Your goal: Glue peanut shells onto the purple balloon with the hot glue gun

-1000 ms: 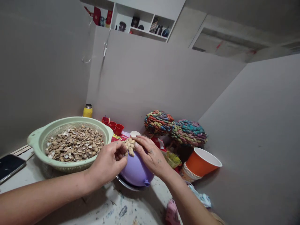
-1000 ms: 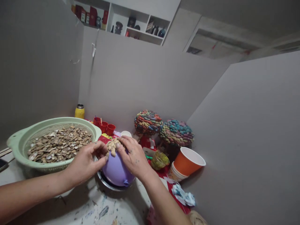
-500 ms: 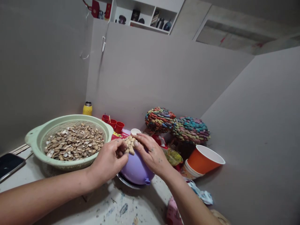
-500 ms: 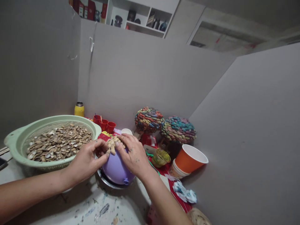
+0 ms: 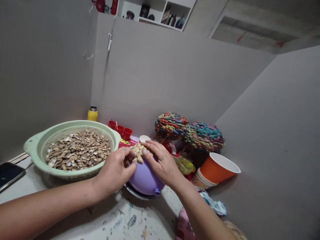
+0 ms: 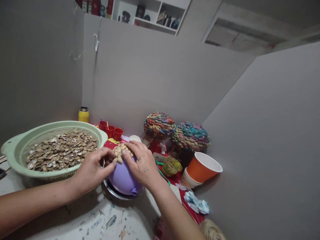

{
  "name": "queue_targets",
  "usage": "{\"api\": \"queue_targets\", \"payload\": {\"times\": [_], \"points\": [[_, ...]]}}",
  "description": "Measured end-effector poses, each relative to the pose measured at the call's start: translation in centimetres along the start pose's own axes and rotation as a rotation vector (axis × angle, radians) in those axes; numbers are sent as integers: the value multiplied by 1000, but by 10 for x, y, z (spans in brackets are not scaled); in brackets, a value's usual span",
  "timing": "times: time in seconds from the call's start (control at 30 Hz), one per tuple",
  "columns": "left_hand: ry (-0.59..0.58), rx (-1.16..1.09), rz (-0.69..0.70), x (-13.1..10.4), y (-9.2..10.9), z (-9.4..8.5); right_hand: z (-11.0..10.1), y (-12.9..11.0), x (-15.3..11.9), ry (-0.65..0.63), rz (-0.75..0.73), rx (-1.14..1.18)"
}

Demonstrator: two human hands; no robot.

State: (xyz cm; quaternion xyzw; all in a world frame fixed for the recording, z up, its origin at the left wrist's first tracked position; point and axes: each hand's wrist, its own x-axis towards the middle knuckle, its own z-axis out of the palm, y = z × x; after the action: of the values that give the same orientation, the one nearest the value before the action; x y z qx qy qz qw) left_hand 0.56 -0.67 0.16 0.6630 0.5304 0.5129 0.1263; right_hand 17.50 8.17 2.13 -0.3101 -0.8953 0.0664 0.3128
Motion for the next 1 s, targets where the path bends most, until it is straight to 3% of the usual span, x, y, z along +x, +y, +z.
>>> {"api": "queue_targets", "payload": {"times": [0.33,0.53,0.67,0.77,0.9,1.0], "points": [[16,79,86,-3,-7,4,0,0,-1,7,-17,0],[-28,39,99,-4,-3,-4,0,0,-1,14,-28,4],[12,23,124,-11,-4,-11,-1,-1,-2,15,-26,6],[43,76,185,-17,-11,-13,-2,-1,-2,13,-22,9],[0,106,298,-22,-19,-10,-2,-2,-2,8,-13,17],[-6,128,302,-22,-20,-6,-2,-1,-2,7,-17,22]]}}
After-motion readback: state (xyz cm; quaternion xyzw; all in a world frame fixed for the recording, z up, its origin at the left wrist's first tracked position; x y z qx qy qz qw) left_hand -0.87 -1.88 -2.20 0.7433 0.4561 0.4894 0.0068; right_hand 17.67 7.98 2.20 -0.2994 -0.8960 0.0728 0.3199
